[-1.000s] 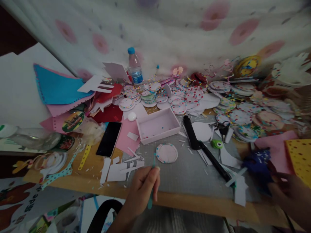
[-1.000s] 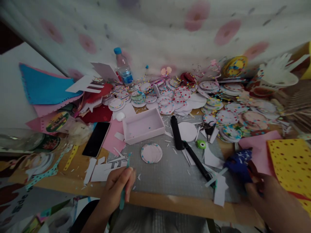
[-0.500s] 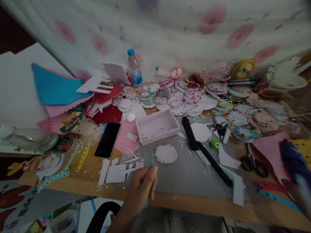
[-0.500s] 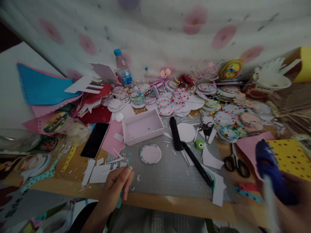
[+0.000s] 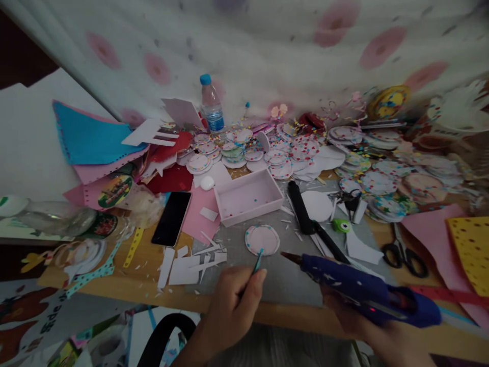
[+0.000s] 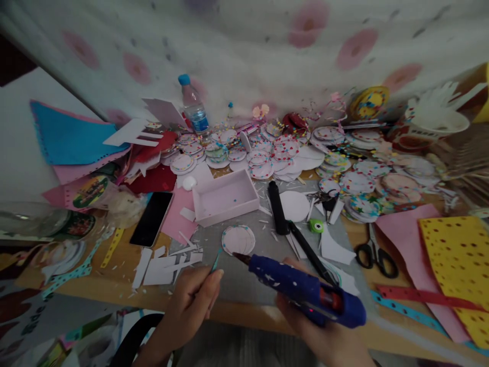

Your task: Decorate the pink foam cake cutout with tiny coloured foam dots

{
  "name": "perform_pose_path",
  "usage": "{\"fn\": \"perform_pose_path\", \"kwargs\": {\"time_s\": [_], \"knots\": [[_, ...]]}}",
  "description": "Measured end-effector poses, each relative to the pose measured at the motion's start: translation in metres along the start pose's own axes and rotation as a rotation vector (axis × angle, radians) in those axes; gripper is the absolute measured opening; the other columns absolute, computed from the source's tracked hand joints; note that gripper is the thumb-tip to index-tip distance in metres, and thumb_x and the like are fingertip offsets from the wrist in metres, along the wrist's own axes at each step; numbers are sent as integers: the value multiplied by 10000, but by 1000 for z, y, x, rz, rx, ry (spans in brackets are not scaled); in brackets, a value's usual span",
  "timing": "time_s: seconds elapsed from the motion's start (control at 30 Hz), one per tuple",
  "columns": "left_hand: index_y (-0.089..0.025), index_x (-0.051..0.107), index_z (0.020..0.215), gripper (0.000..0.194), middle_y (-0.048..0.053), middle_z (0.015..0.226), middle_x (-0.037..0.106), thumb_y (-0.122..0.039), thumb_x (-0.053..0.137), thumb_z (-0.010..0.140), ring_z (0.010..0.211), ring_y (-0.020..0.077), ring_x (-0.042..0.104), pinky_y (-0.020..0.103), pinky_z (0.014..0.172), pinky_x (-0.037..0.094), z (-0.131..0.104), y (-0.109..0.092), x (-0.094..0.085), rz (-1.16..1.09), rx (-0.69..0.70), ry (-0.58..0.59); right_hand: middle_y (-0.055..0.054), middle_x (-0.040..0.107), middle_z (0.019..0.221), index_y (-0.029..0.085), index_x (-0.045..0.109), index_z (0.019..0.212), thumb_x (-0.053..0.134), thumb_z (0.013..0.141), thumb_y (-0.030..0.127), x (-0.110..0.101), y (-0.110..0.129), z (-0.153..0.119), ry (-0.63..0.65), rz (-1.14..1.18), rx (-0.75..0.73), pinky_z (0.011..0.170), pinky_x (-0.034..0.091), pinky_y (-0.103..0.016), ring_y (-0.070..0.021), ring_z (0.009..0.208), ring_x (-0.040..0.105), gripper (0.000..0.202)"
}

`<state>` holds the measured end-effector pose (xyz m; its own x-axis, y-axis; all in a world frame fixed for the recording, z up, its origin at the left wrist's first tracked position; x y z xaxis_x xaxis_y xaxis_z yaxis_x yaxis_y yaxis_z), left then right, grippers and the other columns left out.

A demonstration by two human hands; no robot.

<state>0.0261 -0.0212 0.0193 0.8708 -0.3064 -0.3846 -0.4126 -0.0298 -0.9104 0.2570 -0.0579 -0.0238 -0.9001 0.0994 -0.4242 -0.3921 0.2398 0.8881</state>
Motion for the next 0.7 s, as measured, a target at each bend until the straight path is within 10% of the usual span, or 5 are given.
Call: {"fn": "perform_pose_path", "kwargs": {"time_s": [0.7], "knots": [[-196,276,622,381,-34,568,363,-253,379,985,563,110,412,283,580,267,-2,-14,0,110,161,55,-105,725,1053,229,700,987,642,728,507,5,12,1,-28,-93,-40,889,559,-494,-343,968,695,384]]}}
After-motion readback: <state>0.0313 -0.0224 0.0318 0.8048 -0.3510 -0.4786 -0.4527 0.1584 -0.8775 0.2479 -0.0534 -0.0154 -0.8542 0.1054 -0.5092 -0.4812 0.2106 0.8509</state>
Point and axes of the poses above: each hand's wrist, its own z-axis towards the middle knuckle, its own x-axis out of the palm, y = z × x, the point moved 3 cm from there along z, towards the middle knuckle
